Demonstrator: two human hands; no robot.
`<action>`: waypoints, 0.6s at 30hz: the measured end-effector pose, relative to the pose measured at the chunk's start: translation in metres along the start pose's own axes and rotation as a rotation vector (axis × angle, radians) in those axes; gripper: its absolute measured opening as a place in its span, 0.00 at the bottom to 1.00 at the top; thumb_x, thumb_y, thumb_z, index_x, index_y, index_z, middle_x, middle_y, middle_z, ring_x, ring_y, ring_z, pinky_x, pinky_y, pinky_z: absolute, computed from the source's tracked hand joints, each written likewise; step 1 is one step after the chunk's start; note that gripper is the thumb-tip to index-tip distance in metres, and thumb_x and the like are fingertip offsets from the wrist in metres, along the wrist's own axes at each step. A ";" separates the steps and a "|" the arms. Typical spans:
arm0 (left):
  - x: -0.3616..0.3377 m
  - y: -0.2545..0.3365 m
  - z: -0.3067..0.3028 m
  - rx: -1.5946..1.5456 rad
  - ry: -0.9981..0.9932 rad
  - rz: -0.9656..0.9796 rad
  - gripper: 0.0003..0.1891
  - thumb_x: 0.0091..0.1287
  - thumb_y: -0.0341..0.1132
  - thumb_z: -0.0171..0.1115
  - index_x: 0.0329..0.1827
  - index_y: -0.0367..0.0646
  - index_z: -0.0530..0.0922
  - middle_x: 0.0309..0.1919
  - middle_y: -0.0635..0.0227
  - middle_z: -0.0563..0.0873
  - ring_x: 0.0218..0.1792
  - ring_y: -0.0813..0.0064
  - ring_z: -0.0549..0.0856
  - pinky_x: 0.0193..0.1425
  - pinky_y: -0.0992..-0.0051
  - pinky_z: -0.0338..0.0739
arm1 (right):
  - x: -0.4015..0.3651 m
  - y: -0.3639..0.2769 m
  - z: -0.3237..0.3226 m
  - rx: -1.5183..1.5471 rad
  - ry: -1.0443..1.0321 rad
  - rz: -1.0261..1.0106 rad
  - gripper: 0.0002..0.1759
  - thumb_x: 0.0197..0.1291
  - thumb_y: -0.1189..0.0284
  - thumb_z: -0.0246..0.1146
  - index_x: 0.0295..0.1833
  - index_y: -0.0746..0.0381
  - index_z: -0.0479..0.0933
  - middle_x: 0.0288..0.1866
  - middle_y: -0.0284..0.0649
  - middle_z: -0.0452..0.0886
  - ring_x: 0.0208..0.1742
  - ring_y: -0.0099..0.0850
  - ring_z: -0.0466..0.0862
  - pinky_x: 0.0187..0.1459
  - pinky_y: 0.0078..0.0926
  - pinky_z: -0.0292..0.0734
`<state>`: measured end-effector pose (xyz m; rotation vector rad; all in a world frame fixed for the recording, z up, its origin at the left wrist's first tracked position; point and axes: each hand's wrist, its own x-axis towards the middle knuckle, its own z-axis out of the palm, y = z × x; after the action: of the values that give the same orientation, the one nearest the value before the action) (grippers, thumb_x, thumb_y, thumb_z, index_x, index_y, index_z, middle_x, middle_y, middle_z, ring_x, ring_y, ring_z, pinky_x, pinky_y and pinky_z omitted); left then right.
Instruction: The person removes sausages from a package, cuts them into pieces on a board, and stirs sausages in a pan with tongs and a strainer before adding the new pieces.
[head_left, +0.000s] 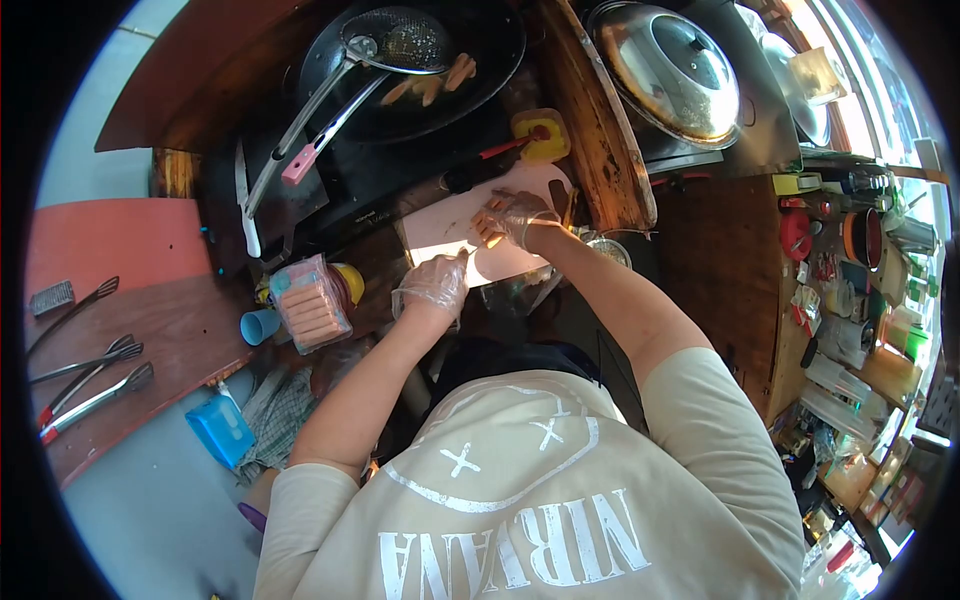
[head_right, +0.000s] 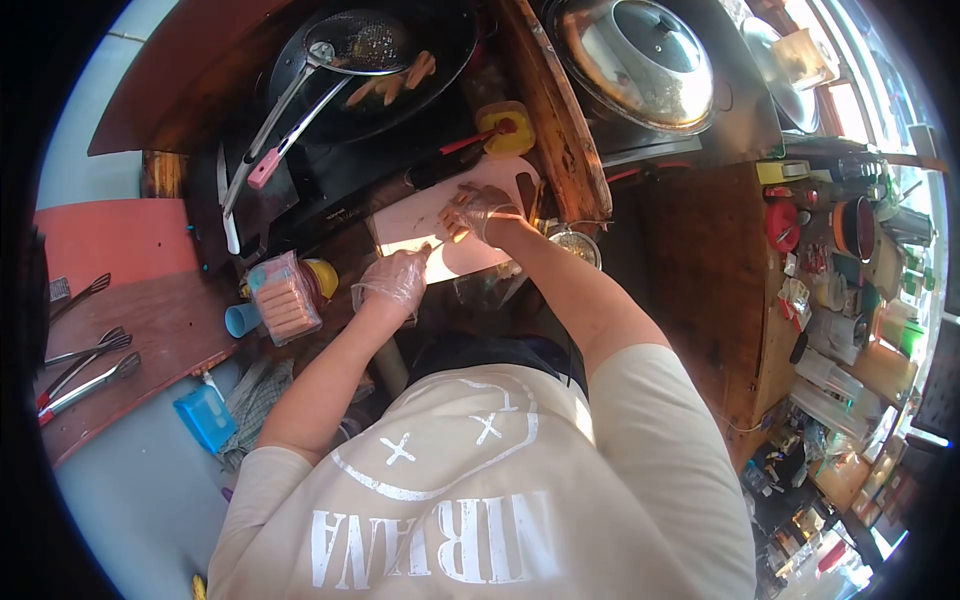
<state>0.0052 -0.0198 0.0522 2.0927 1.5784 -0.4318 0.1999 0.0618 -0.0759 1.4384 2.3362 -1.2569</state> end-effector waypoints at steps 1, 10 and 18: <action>0.001 0.000 0.002 0.000 0.002 -0.001 0.18 0.76 0.37 0.48 0.61 0.44 0.80 0.41 0.50 0.88 0.42 0.51 0.89 0.47 0.56 0.84 | -0.005 -0.003 0.001 -0.106 0.137 -0.036 0.19 0.75 0.62 0.51 0.67 0.52 0.73 0.68 0.41 0.73 0.64 0.38 0.79 0.65 0.30 0.74; 0.009 0.006 -0.001 0.043 -0.013 0.028 0.16 0.74 0.35 0.49 0.58 0.43 0.82 0.40 0.51 0.89 0.44 0.53 0.89 0.48 0.56 0.84 | -0.023 -0.035 -0.029 0.676 0.219 -0.065 0.14 0.75 0.69 0.50 0.53 0.69 0.74 0.45 0.51 0.85 0.44 0.40 0.86 0.48 0.33 0.83; 0.032 0.013 -0.030 0.128 -0.061 0.133 0.11 0.63 0.29 0.58 0.43 0.39 0.86 0.44 0.51 0.89 0.47 0.53 0.89 0.51 0.61 0.85 | -0.003 -0.003 -0.003 0.482 0.147 -0.058 0.15 0.71 0.72 0.59 0.57 0.70 0.73 0.44 0.47 0.85 0.40 0.36 0.84 0.43 0.30 0.83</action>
<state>0.0252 0.0190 0.0629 2.2424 1.4001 -0.5564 0.2000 0.0608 -0.0706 1.6486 2.2747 -1.8895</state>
